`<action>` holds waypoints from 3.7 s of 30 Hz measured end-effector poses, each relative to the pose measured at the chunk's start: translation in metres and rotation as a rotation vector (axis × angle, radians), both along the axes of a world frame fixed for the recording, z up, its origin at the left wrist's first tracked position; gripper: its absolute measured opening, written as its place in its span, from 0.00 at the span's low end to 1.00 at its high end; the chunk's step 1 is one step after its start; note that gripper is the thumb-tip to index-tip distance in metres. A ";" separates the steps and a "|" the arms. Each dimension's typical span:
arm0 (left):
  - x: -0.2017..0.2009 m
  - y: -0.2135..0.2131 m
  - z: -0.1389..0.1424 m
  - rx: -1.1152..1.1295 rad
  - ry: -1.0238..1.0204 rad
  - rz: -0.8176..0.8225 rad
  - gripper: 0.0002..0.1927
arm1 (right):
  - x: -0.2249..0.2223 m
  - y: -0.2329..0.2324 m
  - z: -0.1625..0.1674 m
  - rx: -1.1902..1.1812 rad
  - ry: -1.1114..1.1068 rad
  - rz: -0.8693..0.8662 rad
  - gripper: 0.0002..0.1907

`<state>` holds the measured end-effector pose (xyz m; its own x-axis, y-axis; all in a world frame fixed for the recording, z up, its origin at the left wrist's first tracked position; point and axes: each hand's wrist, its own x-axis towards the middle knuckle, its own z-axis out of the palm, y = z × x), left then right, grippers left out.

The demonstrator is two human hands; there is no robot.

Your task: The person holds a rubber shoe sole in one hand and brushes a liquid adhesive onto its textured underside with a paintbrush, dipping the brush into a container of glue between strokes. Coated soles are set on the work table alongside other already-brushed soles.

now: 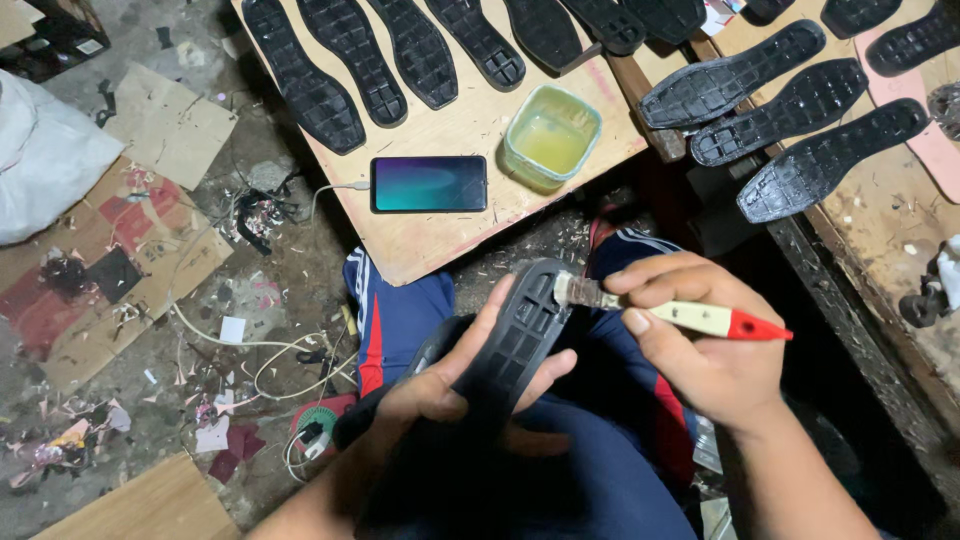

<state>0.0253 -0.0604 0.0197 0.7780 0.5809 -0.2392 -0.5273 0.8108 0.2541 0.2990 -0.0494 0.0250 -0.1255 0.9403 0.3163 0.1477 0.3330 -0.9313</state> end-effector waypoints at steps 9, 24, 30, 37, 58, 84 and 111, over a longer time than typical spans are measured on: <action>-0.006 0.002 0.000 -0.107 -0.150 -0.054 0.61 | 0.012 0.003 0.001 -0.102 0.218 0.078 0.14; 0.001 0.004 0.007 -0.004 0.124 -0.117 0.58 | -0.017 -0.001 0.010 0.054 0.024 0.040 0.14; -0.004 0.004 -0.011 0.019 0.014 -0.069 0.61 | -0.020 -0.001 0.007 0.162 -0.090 -0.137 0.13; 0.004 0.008 -0.034 0.093 -0.046 -0.069 0.64 | -0.023 0.001 0.009 0.242 -0.209 -0.174 0.13; -0.003 0.014 -0.010 -0.119 -0.145 -0.011 0.63 | -0.003 -0.007 -0.001 -0.105 0.224 -0.032 0.17; 0.002 0.013 -0.021 -0.032 -0.030 -0.058 0.66 | -0.024 0.002 0.003 -0.049 0.174 -0.033 0.15; -0.005 0.012 -0.039 -0.044 -0.091 0.399 0.53 | 0.012 0.097 -0.038 0.007 -0.317 -0.278 0.07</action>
<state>0.0202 -0.0488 -0.0196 0.5125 0.8323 -0.2112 -0.8214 0.5469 0.1621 0.3110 0.0480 -0.0126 0.0407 0.9499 0.3099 0.5122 0.2464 -0.8228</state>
